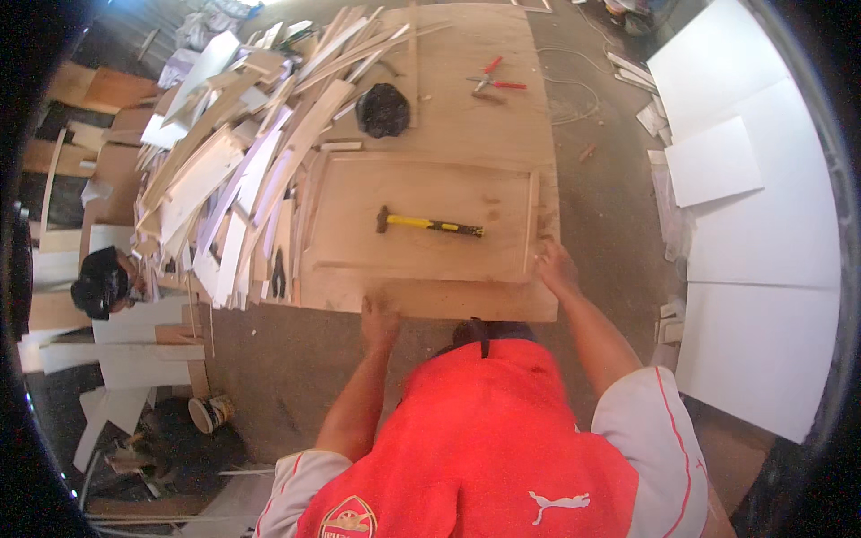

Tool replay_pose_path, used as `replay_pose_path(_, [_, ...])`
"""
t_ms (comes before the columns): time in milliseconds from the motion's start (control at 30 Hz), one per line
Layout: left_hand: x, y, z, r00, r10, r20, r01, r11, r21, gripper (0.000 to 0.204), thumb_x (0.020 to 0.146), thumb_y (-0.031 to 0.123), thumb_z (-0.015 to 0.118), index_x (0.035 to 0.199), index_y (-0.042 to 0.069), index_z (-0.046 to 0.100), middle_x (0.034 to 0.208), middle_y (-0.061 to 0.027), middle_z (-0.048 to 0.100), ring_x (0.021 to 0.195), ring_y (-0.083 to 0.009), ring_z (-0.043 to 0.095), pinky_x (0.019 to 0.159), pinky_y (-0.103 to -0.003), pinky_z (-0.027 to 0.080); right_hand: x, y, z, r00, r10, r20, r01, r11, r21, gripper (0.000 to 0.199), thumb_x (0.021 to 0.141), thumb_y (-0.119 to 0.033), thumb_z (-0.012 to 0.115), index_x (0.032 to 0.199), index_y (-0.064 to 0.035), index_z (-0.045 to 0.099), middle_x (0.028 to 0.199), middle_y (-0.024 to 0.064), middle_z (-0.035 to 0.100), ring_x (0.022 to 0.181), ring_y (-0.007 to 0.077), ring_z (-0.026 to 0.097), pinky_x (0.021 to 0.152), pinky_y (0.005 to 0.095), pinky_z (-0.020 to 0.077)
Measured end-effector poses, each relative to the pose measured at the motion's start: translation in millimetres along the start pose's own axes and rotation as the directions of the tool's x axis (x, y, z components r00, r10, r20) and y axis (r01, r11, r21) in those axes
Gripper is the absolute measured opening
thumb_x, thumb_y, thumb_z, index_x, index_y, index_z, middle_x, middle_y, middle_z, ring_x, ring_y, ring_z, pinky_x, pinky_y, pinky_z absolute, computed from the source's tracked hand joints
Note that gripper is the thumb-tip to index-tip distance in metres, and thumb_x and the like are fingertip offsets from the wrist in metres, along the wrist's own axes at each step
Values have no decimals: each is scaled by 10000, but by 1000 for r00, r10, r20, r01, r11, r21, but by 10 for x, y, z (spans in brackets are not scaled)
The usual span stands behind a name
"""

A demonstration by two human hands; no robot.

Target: The person assembles a wooden frame on a wooden board by aligning the border strips and securing them with nails using a hammer.

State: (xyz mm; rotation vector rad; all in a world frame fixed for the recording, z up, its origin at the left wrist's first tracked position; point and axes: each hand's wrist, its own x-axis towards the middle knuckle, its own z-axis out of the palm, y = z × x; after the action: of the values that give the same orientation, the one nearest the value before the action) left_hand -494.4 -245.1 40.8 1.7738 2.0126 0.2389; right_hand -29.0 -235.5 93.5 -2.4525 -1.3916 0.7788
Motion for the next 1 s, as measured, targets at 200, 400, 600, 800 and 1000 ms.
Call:
replay_pose_path(200, [-690, -202, -280, 1000, -4, -15, 6, 996, 84, 747, 975, 334, 753, 1606, 61, 459, 1702, -274, 328, 1549, -452, 371, 1234, -541, 366, -527, 227, 228, 991, -131, 2, 131, 989, -75, 521, 956, -324, 775, 1407, -89, 659, 1178, 169, 707, 1119, 349, 697, 958, 469, 550])
replay_pose_path(400, [-1744, -1176, -89, 948, -308, 74, 314, 945, -89, 719, 972, 371, 753, 1571, 50, 516, 1620, -274, 448, 1476, -459, 470, 1184, -527, 429, -892, -91, 396, 975, -214, 62, 220, 966, -132, 518, 928, -304, 792, 1363, -51, 669, 1182, 184, 710, 1103, 376, 696, 947, 489, 552])
replay_pose_path(600, [-1953, -1490, -61, 886, -435, 161, 454, 885, -106, 616, 974, 417, 735, 1431, 12, 656, 1336, -293, 684, 1287, -454, 644, 1085, -514, 518, -733, -143, 849, 925, -353, 138, 373, 913, -163, 537, 915, -297, 795, 1389, -89, 652, 1253, 194, 714, 1145, 402, 689, 963, 501, 554])
replay_pose_path(800, [-1320, -1270, -285, 908, -411, 80, 417, 870, -263, 541, 990, 430, 711, 1347, 25, 724, 1309, -256, 726, 1255, -421, 681, 1070, -498, 525, -636, -741, 881, 891, -414, 188, 449, 863, -233, 537, 912, -300, 801, 1377, -76, 658, 1364, 201, 689, 1215, 425, 664, 1037, 516, 542])
replay_pose_path(1000, [-720, -968, -581, 900, -435, -21, 391, 828, -403, 492, 984, 402, 716, 1292, 21, 753, 1275, -226, 751, 1202, -408, 710, 1034, -485, 543, -320, -1391, 766, 808, -504, 305, 573, 792, -209, 501, 938, -331, 779, 1375, -114, 664, 1331, 174, 697, 1232, 405, 658, 1035, 509, 540])
